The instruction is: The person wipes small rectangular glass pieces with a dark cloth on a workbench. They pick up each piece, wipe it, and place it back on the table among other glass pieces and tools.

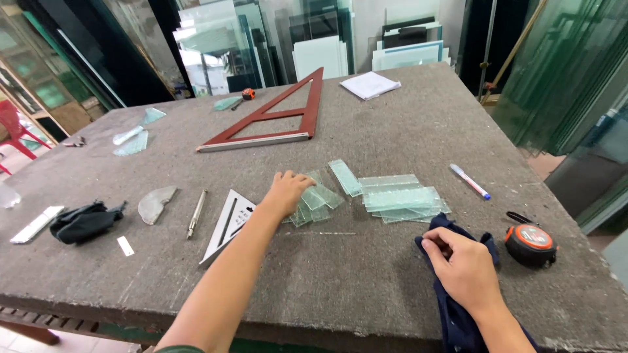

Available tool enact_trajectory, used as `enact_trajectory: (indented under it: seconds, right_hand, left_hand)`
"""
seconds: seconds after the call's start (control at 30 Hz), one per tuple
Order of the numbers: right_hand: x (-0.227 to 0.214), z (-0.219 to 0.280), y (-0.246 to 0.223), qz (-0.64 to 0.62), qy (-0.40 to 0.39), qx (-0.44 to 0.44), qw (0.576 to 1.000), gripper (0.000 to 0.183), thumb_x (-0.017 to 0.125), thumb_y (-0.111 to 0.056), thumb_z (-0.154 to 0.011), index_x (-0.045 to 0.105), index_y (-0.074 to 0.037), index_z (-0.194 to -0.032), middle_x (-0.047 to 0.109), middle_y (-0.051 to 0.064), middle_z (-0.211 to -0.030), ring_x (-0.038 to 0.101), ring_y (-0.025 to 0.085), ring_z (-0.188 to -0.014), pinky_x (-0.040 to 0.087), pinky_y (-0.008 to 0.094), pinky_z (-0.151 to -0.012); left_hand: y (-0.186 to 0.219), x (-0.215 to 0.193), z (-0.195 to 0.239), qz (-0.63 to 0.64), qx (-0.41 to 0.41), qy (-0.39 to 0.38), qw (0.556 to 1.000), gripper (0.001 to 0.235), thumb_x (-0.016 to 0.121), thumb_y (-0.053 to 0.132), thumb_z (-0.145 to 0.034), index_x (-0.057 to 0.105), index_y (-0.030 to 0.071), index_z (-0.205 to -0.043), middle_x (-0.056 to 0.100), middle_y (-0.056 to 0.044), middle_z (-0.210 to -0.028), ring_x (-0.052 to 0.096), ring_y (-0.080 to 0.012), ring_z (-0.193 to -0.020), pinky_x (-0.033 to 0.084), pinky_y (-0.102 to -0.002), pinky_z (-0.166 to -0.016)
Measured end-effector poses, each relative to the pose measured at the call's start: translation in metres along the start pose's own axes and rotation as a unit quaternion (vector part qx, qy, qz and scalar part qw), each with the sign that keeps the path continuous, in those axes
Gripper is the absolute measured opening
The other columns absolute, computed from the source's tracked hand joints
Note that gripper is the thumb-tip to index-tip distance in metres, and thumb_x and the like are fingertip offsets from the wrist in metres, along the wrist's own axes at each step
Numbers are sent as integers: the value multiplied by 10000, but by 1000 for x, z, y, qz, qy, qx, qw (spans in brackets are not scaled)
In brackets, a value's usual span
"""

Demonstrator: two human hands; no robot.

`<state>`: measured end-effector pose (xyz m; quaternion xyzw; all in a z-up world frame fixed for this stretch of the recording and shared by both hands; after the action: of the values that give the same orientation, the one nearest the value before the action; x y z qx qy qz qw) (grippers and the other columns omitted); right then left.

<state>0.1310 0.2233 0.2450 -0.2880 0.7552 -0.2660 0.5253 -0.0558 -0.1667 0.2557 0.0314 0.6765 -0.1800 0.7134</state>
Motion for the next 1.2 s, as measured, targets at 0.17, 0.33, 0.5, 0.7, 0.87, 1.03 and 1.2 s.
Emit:
enact_trajectory:
  seconds: [0.17, 0.33, 0.5, 0.7, 0.87, 1.03, 1.2]
  right_hand:
    - [-3, 2, -4, -13, -12, 1, 1000, 139, 743, -293, -985, 842, -198, -1005, 862, -68, -861, 736, 129, -735, 537, 296, -816]
    - [-4, 2, -5, -16, 3, -30, 999, 112, 755, -274, -977, 830, -192, -991, 846, -57, -828, 730, 124, -701, 534, 297, -777]
    - [-3, 6, -2, -4, 32, -78, 996, 60, 788, -244, -983, 833, -216, -1010, 817, 51, -788, 790, 256, -737, 633, 402, -699]
    - [-4, 7, -8, -36, 6, -89, 995, 80, 785, -203, -1020, 836, -225, -1077, 811, 18, -842, 751, 167, -734, 591, 314, -716]
    - [-5, 11, -33, -45, -42, -97, 993, 105, 822, -173, -981, 872, -139, -1067, 851, 101, -880, 778, 197, -790, 602, 346, -774]
    - [0, 12, -57, -63, -105, -119, 985, 90, 844, -158, -938, 887, -152, -1016, 853, 86, -860, 759, 153, -802, 601, 347, -787]
    - [13, 16, -111, -75, -183, -184, 963, 79, 836, -123, -923, 899, -167, -936, 872, 57, -855, 810, 195, -816, 619, 361, -802]
  left_hand:
    - [-7, 0, 3, -174, 106, 114, 972, 540, 697, 51, -989, 611, 290, -1465, 678, -8, -1478, 502, -325, -1452, 357, -624, -1222]
    - [25, -26, 50, -140, 130, 123, 974, 562, 831, 288, -942, 622, 254, -1463, 690, 8, -1414, 471, -359, -1480, 261, -738, -1266]
    - [124, -55, 161, -6, 179, 116, 977, 479, 847, 392, -879, 718, 235, -1312, 771, -27, -1265, 543, -331, -1427, 267, -717, -1277]
    - [140, -22, 216, 132, 180, 127, 966, 507, 826, 327, -887, 720, 207, -1367, 748, -57, -1258, 552, -340, -1372, 264, -711, -1266]
    - [91, 13, 226, 331, 44, 126, 934, 504, 754, 503, -976, 693, 251, -1408, 654, -12, -1412, 510, -298, -1448, 280, -596, -1301]
    - [89, 18, 226, 382, 40, 149, 911, 444, 829, 485, -936, 734, 278, -1317, 671, 28, -1341, 539, -250, -1409, 290, -549, -1303]
    - [88, 12, 228, 404, 40, 152, 901, 428, 866, 459, -908, 745, 293, -1284, 672, 41, -1347, 535, -239, -1408, 265, -541, -1315]
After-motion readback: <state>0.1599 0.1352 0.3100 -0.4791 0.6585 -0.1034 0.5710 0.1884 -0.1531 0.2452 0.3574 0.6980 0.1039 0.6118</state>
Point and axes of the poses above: each hand's wrist, its own z-axis away from the middle knuckle, its own x-axis out of the palm, y = z × x, the point moved 5 cm from there along -z, towards the middle knuckle
